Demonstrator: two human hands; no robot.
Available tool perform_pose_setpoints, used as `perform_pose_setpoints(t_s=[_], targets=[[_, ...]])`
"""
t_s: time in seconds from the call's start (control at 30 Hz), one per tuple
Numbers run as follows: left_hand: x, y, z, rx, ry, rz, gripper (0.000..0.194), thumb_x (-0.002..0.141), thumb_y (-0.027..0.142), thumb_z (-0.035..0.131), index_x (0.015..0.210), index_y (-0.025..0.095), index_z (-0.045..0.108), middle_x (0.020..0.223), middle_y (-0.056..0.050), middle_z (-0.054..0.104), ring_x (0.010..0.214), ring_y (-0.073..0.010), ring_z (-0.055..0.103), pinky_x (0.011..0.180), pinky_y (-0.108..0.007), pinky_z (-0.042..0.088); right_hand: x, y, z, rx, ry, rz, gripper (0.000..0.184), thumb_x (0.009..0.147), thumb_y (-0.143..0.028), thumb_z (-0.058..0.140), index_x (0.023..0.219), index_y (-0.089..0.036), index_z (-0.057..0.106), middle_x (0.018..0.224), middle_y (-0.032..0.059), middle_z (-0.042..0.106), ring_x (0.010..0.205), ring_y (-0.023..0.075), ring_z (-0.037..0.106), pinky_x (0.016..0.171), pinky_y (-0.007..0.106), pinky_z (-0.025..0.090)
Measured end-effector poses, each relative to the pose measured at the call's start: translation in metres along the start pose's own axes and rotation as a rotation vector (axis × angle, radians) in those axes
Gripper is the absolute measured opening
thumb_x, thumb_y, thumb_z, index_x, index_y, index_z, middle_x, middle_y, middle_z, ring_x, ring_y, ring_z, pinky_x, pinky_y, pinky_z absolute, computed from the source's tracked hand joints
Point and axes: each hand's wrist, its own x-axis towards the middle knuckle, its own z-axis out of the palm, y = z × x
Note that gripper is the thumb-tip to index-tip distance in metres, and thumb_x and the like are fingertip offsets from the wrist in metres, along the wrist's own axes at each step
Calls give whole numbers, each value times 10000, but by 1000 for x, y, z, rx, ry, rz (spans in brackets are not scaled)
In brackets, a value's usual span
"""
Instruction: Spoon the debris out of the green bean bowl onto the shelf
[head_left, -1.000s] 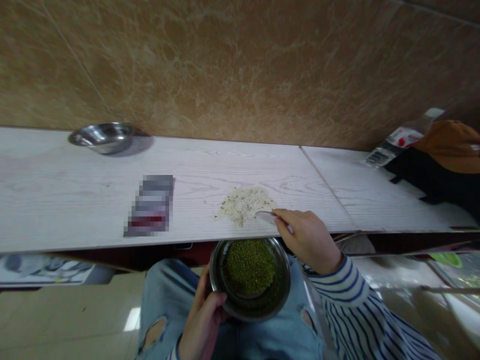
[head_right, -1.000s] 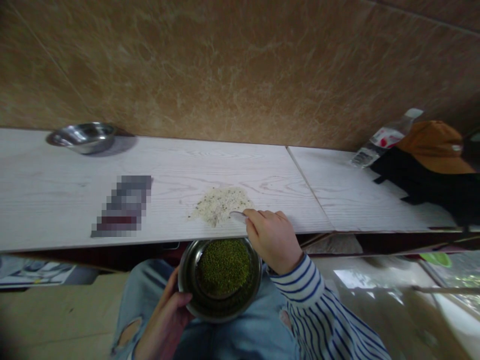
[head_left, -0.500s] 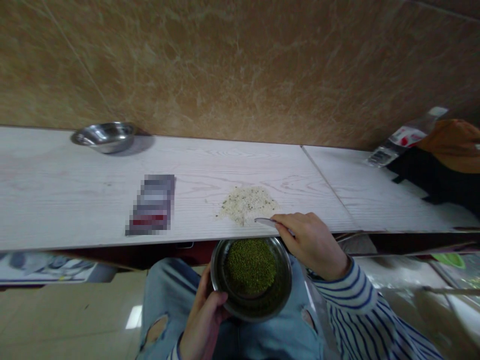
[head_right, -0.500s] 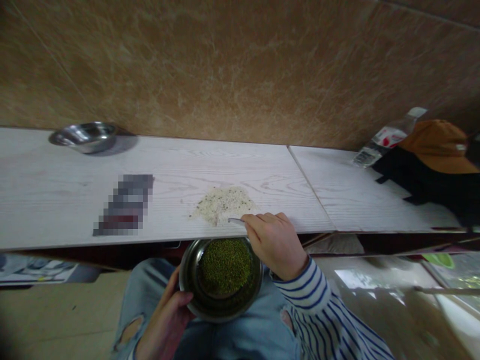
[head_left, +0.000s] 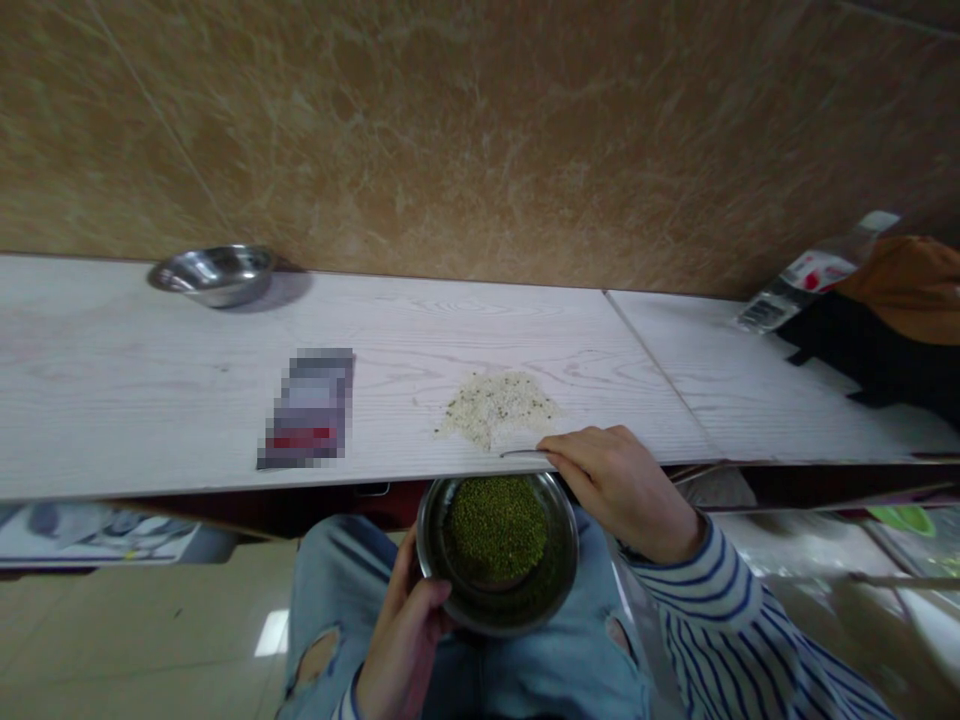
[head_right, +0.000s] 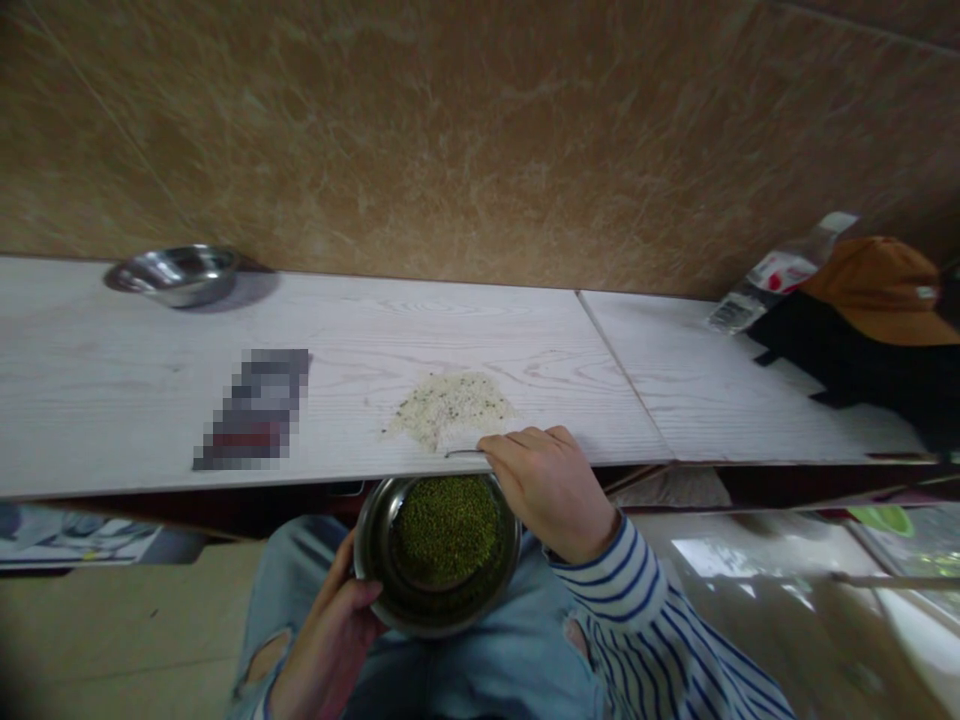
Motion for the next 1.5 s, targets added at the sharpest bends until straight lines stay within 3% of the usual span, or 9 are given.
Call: perform_pose_setpoints(t_s=[0.57, 0.77, 1.0, 1.1, 1.23, 1.4, 1.5], targets=[[3, -2, -6, -1, 1, 9, 749, 657, 182, 599, 1380, 285, 435, 1273, -72, 588, 1016, -271, 547, 644, -323, 479, -2, -21, -1, 54, -32, -68, 214, 940, -227, 459, 1037, -237, 650, 932, 15, 718, 875, 165, 640, 777, 341, 411], [3, -1, -6, -28, 33, 9, 765, 641, 171, 604, 1380, 278, 436, 1300, -77, 570, 996, -262, 560, 637, -312, 482, 5, -30, 15, 29, 91, 68, 240, 929, -224, 446, 1090, -171, 616, 924, 75, 709, 833, 202, 648, 778, 357, 475], [1, 5, -11, -34, 61, -6, 774, 600, 182, 619, 1351, 281, 460, 1229, -65, 620, 992, -264, 581, 697, -336, 500, 33, -55, 32, 80, 69, 86, 252, 915, -221, 444, 1106, -169, 601, 958, 83, 718, 838, 208, 675, 775, 339, 509], [1, 9, -14, -38, 71, -20, 761, 589, 180, 607, 1332, 278, 473, 1179, -56, 643, 956, -249, 592, 714, -337, 499, 39, -50, 30, 58, 61, 155, 259, 906, -219, 450, 1108, -168, 603, 950, 83, 722, 831, 209, 682, 749, 323, 508], [6, 13, -15, -22, 70, -45, 775, 600, 190, 599, 1353, 288, 447, 1184, -50, 638, 921, -232, 594, 593, -276, 470, 41, -33, 24, 17, 44, 235, 263, 902, -230, 446, 1091, -170, 619, 921, 77, 730, 797, 208, 688, 700, 306, 502], [11, 12, -18, -60, 56, -54, 808, 593, 210, 608, 1377, 300, 431, 1204, -55, 635, 938, -253, 600, 662, -328, 495, 45, -18, 14, -32, 75, 249, 268, 891, -264, 464, 1094, -200, 627, 904, 51, 735, 770, 206, 685, 694, 311, 490], [13, 13, -22, -70, 62, -75, 814, 589, 209, 609, 1378, 293, 424, 1219, -59, 629, 976, -260, 600, 701, -329, 500, 63, -14, 6, -115, 103, 201, 262, 903, -276, 450, 1062, -191, 640, 885, 62, 730, 801, 213, 674, 726, 320, 472]])
